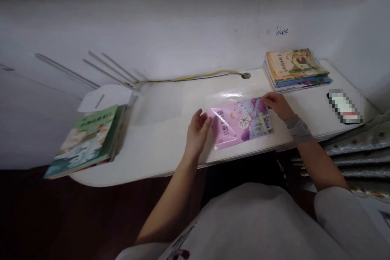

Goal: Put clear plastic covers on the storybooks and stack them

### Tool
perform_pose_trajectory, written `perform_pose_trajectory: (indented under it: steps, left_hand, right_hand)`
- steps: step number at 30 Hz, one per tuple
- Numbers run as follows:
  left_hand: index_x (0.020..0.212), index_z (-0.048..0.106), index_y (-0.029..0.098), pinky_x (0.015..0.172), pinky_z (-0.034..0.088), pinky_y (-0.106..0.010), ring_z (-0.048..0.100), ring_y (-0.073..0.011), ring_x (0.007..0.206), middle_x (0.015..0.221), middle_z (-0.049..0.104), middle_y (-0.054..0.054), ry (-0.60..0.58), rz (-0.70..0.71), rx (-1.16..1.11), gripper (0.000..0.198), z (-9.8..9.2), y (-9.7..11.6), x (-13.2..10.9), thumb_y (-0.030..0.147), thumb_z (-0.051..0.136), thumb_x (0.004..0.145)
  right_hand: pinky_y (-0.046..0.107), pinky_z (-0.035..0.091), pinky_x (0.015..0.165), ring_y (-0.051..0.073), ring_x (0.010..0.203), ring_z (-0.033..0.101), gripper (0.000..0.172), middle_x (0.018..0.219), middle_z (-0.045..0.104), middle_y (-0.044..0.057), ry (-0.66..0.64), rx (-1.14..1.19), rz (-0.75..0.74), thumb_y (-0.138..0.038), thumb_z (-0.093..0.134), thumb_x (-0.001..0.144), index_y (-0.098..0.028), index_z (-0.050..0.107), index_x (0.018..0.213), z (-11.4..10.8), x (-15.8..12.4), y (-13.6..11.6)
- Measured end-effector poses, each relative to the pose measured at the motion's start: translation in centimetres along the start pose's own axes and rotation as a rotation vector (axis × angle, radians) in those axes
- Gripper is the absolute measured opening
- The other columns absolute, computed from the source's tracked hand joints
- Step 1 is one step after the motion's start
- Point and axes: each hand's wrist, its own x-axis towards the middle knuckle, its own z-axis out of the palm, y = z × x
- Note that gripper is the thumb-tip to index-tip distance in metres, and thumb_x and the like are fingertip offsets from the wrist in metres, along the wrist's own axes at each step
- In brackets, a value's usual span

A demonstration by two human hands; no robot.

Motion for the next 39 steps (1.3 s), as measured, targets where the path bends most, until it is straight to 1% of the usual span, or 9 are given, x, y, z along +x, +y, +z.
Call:
perform_pose_trajectory:
  steps: [3,6,8,11,18,23,27,35,39]
  left_hand:
    - [0.103,0.066,0.013,0.082,0.056,-0.037,0.070,-0.0209,0.084,0.097,0.074,-0.012,-0.168,-0.181,-0.311,0.049,-0.3,0.1,0.4,0.049,0.074,0.071]
    - [0.080,0.069,0.013,0.072,0.056,-0.033,0.068,-0.0177,0.070,0.080,0.074,-0.008,-0.215,-0.252,-0.426,0.040,0.1,0.4,0.4,0.045,0.081,0.062]
    - [0.076,0.069,0.013,0.071,0.056,-0.033,0.068,-0.0180,0.068,0.076,0.074,-0.007,-0.194,-0.260,-0.439,0.039,0.4,0.6,0.2,0.045,0.082,0.059]
    - [0.077,0.069,0.014,0.071,0.055,-0.034,0.069,-0.0186,0.070,0.076,0.074,-0.007,-0.186,-0.264,-0.442,0.038,0.5,0.7,0.0,0.045,0.082,0.059]
    - [0.077,0.070,0.015,0.073,0.055,-0.033,0.068,-0.0174,0.071,0.078,0.075,-0.006,-0.204,-0.250,-0.458,0.035,0.3,1.0,-0.3,0.044,0.082,0.061]
    - [0.075,0.071,0.015,0.073,0.055,-0.032,0.068,-0.0166,0.069,0.077,0.075,-0.005,-0.196,-0.240,-0.477,0.036,0.5,1.0,-0.5,0.044,0.083,0.059]
    - [0.078,0.072,0.015,0.075,0.056,-0.032,0.068,-0.0166,0.071,0.080,0.076,-0.005,-0.169,-0.230,-0.494,0.036,0.7,0.8,-0.6,0.044,0.084,0.059]
    - [0.087,0.074,0.013,0.081,0.055,-0.038,0.070,-0.0225,0.079,0.085,0.076,-0.010,-0.278,-0.327,-0.386,0.046,0.8,-1.4,-1.6,0.040,0.088,0.052]
    - [0.082,0.074,0.013,0.077,0.054,-0.034,0.069,-0.0204,0.076,0.085,0.076,-0.008,-0.227,-0.284,-0.322,0.039,0.3,-1.7,-1.9,0.035,0.088,0.053]
  right_hand:
    - [0.028,0.046,0.060,0.013,0.064,0.057,0.035,0.073,0.065,0.000,-0.022,0.046,-0.056,-0.054,0.072,0.071,-0.021,0.065,0.080,-0.6,-0.2,-1.7]
    - [0.034,0.051,0.077,0.019,0.088,0.064,0.040,0.095,0.070,0.004,-0.100,-0.001,-0.106,-0.062,0.065,0.075,-0.024,0.069,0.087,-1.1,0.4,-4.6]
    - [0.035,0.052,0.079,0.019,0.089,0.065,0.043,0.093,0.071,0.004,-0.222,-0.063,-0.108,-0.064,0.055,0.081,-0.023,0.069,0.082,-1.2,1.2,-7.0]
    - [0.031,0.052,0.071,0.014,0.070,0.063,0.035,0.079,0.072,0.003,-0.465,-0.186,-0.089,-0.052,0.056,0.085,-0.020,0.070,0.089,-1.1,2.6,-10.0]
    - [0.024,0.041,0.059,0.011,0.063,0.058,0.007,0.067,0.067,-0.003,-0.758,-0.678,-0.120,-0.024,0.074,0.070,-0.020,0.070,0.074,0.2,4.8,-12.7]
    - [0.025,0.033,0.057,0.009,0.053,0.050,0.017,0.050,0.054,-0.007,-0.803,-0.905,-0.010,-0.020,0.078,0.067,-0.019,0.063,0.059,0.0,4.4,-13.0]
    - [0.027,0.028,0.057,0.008,0.049,0.040,0.033,0.043,0.043,-0.009,-0.845,-1.053,-0.038,-0.022,0.080,0.066,-0.019,0.052,0.049,-0.8,3.9,-12.5]
    - [0.028,0.029,0.061,0.010,0.053,0.044,0.032,0.045,0.047,-0.006,-0.741,-0.991,-0.092,-0.022,0.072,0.075,-0.020,0.053,0.049,-1.6,2.8,-12.3]
    - [0.027,0.032,0.060,0.009,0.051,0.045,0.028,0.048,0.050,-0.006,-0.775,-0.996,-0.112,-0.020,0.069,0.077,-0.019,0.057,0.052,-1.9,3.2,-12.6]
